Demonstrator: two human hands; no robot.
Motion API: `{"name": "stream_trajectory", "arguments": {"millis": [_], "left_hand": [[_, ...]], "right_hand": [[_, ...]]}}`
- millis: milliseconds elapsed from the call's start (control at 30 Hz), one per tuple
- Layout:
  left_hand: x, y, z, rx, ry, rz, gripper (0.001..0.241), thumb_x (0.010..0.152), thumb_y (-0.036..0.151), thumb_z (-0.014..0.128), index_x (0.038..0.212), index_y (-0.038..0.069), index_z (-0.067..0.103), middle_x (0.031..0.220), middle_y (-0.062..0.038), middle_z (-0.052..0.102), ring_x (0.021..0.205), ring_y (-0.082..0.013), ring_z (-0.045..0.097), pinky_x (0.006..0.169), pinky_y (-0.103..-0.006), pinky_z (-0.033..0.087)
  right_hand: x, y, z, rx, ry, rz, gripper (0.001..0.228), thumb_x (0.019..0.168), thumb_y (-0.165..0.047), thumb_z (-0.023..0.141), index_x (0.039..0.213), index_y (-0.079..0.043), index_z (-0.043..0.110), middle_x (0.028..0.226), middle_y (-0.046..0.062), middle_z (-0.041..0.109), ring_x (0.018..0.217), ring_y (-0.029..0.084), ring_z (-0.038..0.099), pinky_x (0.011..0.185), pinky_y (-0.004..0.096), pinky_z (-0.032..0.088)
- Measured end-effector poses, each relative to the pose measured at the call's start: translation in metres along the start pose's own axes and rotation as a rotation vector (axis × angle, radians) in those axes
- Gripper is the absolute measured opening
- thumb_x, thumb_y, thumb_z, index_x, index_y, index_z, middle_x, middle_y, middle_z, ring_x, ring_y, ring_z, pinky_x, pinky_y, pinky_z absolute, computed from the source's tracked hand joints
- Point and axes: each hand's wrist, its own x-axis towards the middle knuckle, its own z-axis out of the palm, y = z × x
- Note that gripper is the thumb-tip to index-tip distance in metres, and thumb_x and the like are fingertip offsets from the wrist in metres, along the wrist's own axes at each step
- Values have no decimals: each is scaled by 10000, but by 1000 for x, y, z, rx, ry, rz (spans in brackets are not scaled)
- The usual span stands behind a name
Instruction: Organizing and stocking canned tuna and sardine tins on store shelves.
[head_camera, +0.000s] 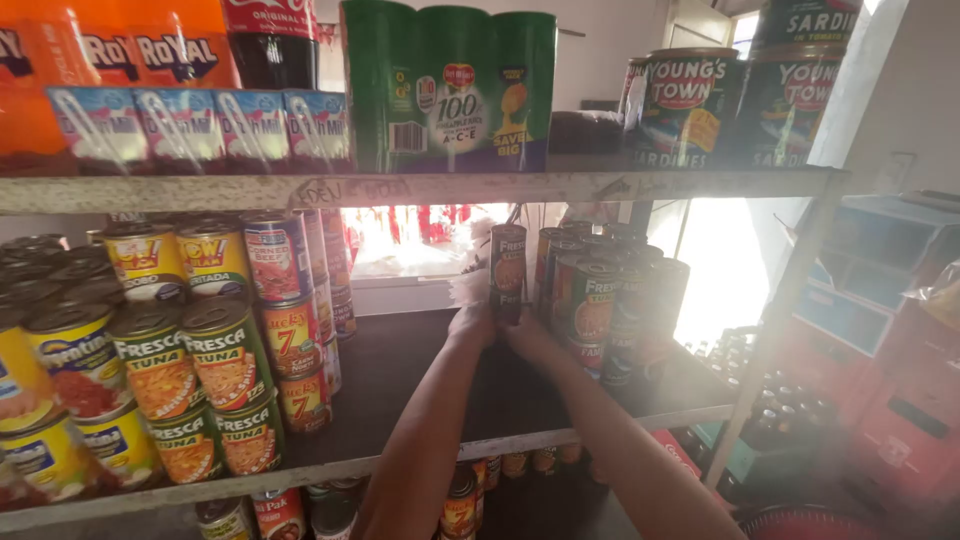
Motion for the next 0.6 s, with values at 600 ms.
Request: {"name": "stream_trajectory", "arguments": {"millis": [600], "left_hand": [[11, -6, 33, -140, -8, 117, 355, 943, 197, 596, 1215, -29, 613, 1146, -267, 711, 1134, -402, 675, 933, -491, 544]], "right_hand": [[8, -11, 0, -11, 201, 243, 552, 995, -414, 588, 1260, 70, 589, 1228, 238, 690, 1169, 291, 657, 987, 395, 492]]}}
